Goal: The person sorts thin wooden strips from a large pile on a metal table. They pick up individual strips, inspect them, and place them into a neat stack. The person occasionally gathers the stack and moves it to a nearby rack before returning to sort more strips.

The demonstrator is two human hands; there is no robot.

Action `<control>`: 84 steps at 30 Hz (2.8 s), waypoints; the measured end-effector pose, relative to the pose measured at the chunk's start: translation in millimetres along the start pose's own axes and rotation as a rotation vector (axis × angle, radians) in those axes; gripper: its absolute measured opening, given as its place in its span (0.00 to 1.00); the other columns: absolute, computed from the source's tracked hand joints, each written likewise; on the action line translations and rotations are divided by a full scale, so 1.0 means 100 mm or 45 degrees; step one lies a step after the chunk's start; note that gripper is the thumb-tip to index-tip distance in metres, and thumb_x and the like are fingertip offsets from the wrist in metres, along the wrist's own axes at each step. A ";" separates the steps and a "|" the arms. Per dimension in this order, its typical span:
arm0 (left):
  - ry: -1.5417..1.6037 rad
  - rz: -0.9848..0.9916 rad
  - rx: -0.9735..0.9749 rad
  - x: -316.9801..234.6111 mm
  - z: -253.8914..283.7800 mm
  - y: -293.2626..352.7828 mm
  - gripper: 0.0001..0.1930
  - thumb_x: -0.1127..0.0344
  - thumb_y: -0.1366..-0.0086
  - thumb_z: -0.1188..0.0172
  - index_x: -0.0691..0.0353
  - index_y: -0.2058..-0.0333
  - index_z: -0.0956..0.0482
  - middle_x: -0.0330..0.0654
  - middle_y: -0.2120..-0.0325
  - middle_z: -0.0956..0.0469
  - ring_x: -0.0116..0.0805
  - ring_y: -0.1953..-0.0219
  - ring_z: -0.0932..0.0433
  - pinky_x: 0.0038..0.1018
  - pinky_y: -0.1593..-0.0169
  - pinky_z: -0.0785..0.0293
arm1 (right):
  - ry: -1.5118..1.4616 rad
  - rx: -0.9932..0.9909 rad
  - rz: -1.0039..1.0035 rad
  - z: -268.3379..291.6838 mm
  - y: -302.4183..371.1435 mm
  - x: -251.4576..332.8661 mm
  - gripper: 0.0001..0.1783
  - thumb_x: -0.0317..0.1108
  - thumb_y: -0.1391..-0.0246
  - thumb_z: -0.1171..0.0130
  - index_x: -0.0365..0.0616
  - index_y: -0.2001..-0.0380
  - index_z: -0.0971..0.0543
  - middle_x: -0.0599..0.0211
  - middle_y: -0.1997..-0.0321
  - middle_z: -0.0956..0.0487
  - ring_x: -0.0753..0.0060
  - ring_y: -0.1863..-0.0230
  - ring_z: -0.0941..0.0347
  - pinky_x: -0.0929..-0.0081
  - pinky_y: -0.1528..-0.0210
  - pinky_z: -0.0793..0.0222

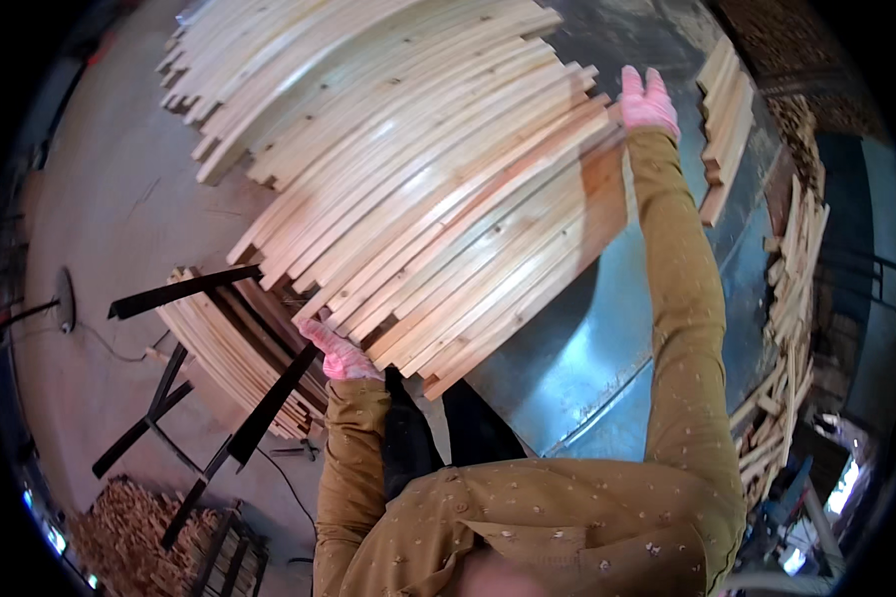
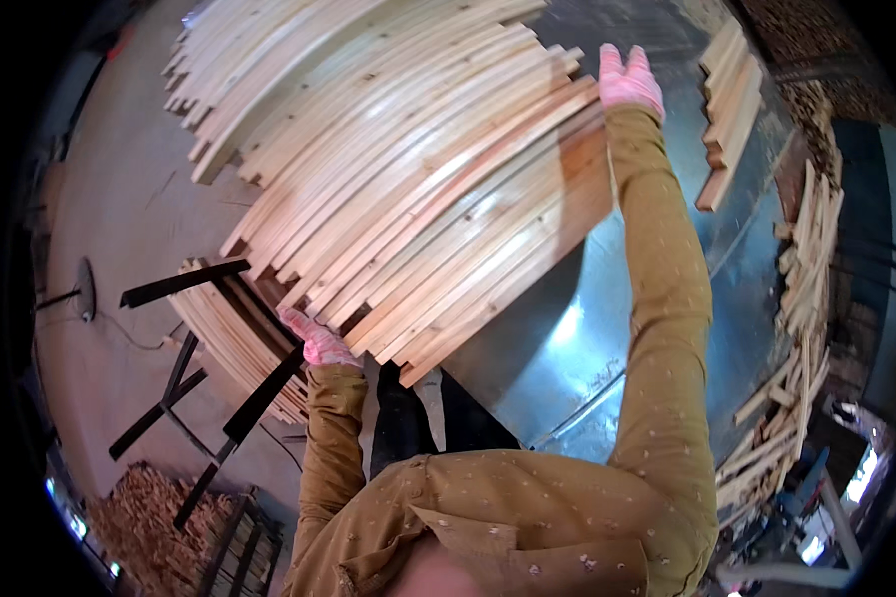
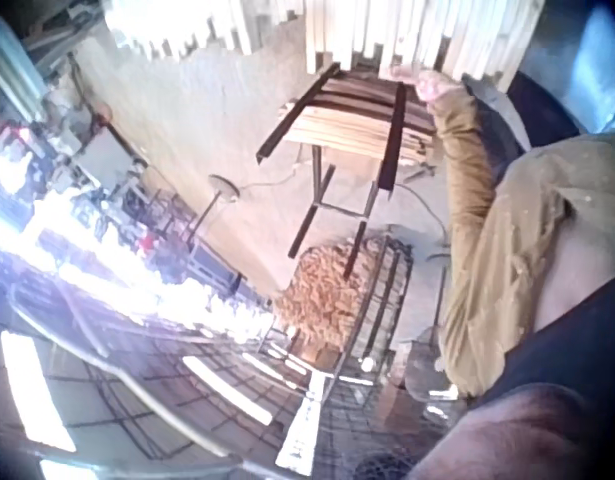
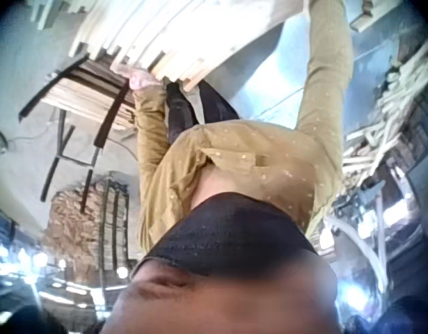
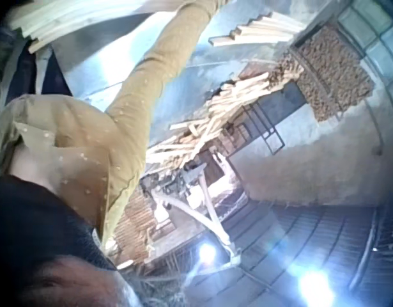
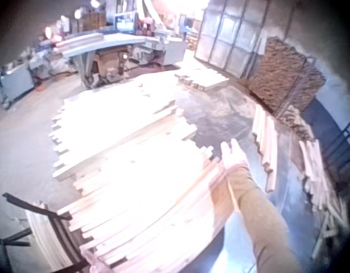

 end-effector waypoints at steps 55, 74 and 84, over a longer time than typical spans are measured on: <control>-1.536 -0.555 2.468 -0.13 0.86 3.84 0.16 0.57 0.32 0.49 0.65 0.58 0.22 0.48 0.64 0.21 0.44 0.67 0.20 0.33 0.64 0.21 | -0.203 -0.104 -1.124 3.22 7.73 -4.02 0.32 0.54 0.43 0.46 0.60 0.36 0.35 0.48 0.36 0.33 0.47 0.34 0.38 0.62 0.34 0.41; -1.480 -0.065 3.444 2.16 1.23 7.55 0.14 0.59 0.35 0.48 0.65 0.60 0.22 0.47 0.68 0.21 0.44 0.69 0.21 0.33 0.65 0.22 | 0.390 0.365 -1.222 4.31 7.23 -7.51 0.49 0.56 0.47 0.41 0.44 0.31 0.52 0.52 0.33 0.37 0.52 0.32 0.43 0.58 0.33 0.47; -0.930 0.132 3.864 2.83 1.06 9.09 0.13 0.60 0.36 0.47 0.64 0.61 0.22 0.47 0.70 0.21 0.45 0.70 0.21 0.33 0.66 0.22 | 0.027 -0.405 -1.660 4.90 7.71 -8.39 0.59 0.57 0.51 0.39 0.45 0.29 0.62 0.45 0.30 0.43 0.49 0.29 0.47 0.59 0.29 0.51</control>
Point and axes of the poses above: each hand's wrist, its own y-axis away from the middle knuckle, its own z-axis out of the back of the hand, x = y × z, the point moved 6 cm from there along -y, towards the middle knuckle
